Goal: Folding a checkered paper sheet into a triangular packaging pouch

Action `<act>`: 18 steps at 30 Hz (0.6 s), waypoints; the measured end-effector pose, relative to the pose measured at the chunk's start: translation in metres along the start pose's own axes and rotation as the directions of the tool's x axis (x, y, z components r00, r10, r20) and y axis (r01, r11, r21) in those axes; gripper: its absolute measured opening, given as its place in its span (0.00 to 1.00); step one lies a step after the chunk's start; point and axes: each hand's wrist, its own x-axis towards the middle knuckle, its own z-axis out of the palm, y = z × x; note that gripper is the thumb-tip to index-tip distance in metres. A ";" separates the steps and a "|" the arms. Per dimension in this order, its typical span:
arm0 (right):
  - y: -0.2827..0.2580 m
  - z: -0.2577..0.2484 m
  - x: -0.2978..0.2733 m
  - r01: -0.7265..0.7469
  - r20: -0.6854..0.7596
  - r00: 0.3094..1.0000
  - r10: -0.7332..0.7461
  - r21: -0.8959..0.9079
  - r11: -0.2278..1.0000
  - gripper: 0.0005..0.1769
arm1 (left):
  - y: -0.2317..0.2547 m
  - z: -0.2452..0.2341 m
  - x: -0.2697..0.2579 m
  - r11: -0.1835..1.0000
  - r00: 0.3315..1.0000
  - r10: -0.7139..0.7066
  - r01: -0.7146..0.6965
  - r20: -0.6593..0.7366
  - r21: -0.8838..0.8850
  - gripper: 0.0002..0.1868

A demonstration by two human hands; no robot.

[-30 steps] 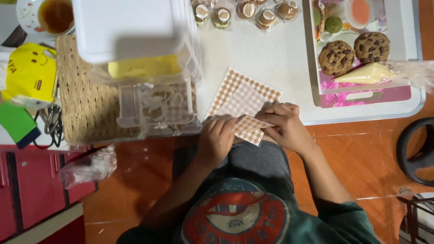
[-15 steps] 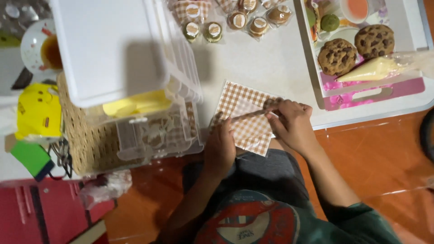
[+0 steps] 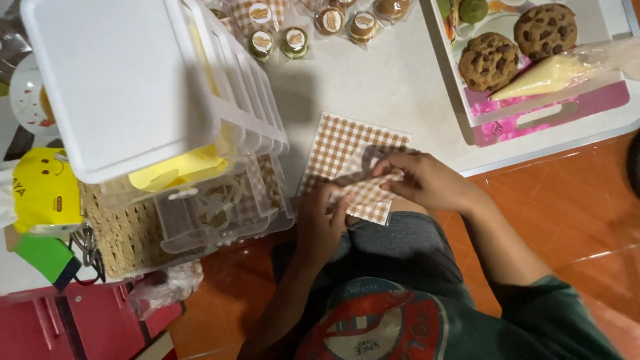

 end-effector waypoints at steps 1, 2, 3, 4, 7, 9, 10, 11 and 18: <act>0.004 0.002 0.001 -0.004 0.000 1.000 0.004 0.000 1.000 0.13 | 0.010 -0.004 0.004 1.000 1.000 -0.001 0.001 0.003 -0.003 0.14; 0.008 0.004 0.003 -0.006 -0.016 1.000 0.005 -0.073 0.997 0.14 | 0.019 -0.008 0.007 1.000 0.999 -0.022 0.021 -0.029 -0.023 0.15; 0.012 0.005 0.004 -0.009 -0.031 1.000 0.005 -0.145 0.989 0.15 | 0.029 -0.012 0.011 0.998 0.997 -0.043 0.041 -0.060 -0.045 0.17; 0.014 0.006 0.007 -0.009 -0.028 1.000 0.005 -0.146 0.989 0.15 | 0.031 -0.012 0.013 0.998 0.997 -0.046 0.043 -0.062 -0.045 0.17; 0.028 0.010 0.013 0.041 -0.051 0.996 -0.068 -0.420 0.907 0.15 | 0.032 -0.007 0.013 0.977 0.989 0.117 -0.097 -0.095 0.188 0.24; 0.046 0.017 0.014 0.103 -0.041 0.988 -0.149 -0.546 0.831 0.15 | 0.025 0.003 0.005 0.878 0.944 0.309 -0.236 -0.118 0.415 0.29; 0.047 0.019 0.017 0.110 -0.032 0.988 -0.153 -0.548 0.829 0.15 | 0.025 0.007 0.003 0.880 0.944 0.304 -0.228 -0.125 0.416 0.29; 0.047 0.021 0.019 0.138 -0.041 0.978 -0.202 -0.602 0.787 0.15 | 0.024 0.010 0.001 0.833 0.913 0.387 -0.287 -0.127 0.473 0.27; 0.042 0.031 0.032 0.110 -0.114 0.945 -0.307 -0.772 0.626 0.24 | 0.033 0.013 -0.004 0.815 0.956 0.281 -0.281 0.080 0.507 0.46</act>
